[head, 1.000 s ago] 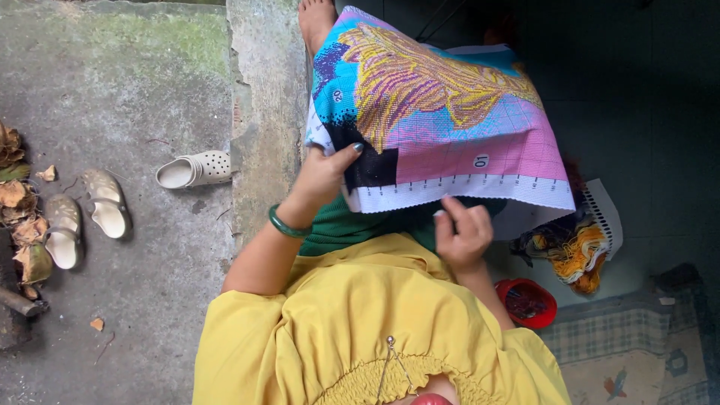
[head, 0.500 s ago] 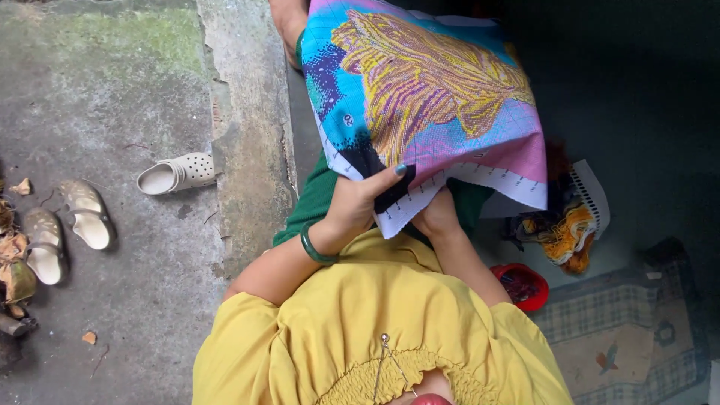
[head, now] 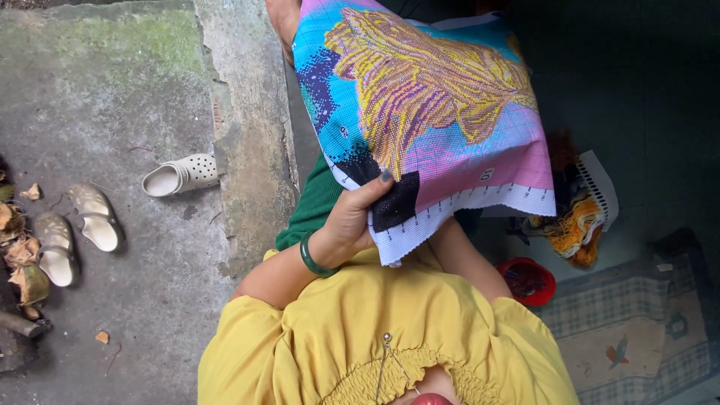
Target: A person threads a needle and performs cross-stitch embroidery on a printed canvas.
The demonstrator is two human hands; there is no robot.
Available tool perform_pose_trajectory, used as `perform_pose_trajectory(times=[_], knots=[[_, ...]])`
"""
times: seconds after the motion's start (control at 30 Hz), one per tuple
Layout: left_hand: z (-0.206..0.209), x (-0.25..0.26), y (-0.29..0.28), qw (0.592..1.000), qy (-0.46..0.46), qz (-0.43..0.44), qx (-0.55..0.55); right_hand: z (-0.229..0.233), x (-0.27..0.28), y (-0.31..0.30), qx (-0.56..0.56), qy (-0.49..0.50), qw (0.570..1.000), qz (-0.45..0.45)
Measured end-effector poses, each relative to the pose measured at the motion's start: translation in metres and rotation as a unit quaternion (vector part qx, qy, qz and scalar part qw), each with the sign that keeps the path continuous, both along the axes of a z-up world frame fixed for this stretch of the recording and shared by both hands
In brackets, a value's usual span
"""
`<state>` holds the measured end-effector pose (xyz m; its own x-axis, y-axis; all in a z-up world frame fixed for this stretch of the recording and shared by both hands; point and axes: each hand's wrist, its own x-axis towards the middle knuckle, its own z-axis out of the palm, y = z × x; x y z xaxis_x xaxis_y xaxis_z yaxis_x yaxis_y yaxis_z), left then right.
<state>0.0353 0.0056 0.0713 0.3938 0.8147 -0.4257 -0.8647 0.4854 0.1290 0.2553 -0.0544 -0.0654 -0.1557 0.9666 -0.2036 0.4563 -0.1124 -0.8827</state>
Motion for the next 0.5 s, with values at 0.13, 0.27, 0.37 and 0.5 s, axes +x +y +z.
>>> perform_pose_trajectory(times=[0.13,0.27,0.37,0.5], knots=[[-0.008,-0.006,0.004,0.987,0.128,0.003,0.092,-0.018,0.027,-0.024,-0.007,-0.004,1.000,0.016],[0.030,-0.020,0.023,0.965,0.213,0.027,0.152,-0.024,0.025,-0.033,-0.014,-0.004,1.000,0.026],[0.026,-0.023,0.023,0.948,0.263,0.040,0.176,-0.001,0.007,-0.022,-0.019,-0.003,0.999,0.038],[0.022,-0.018,0.022,0.963,0.223,0.055,0.144,0.064,-0.040,0.015,-0.023,-0.008,0.998,0.052]])
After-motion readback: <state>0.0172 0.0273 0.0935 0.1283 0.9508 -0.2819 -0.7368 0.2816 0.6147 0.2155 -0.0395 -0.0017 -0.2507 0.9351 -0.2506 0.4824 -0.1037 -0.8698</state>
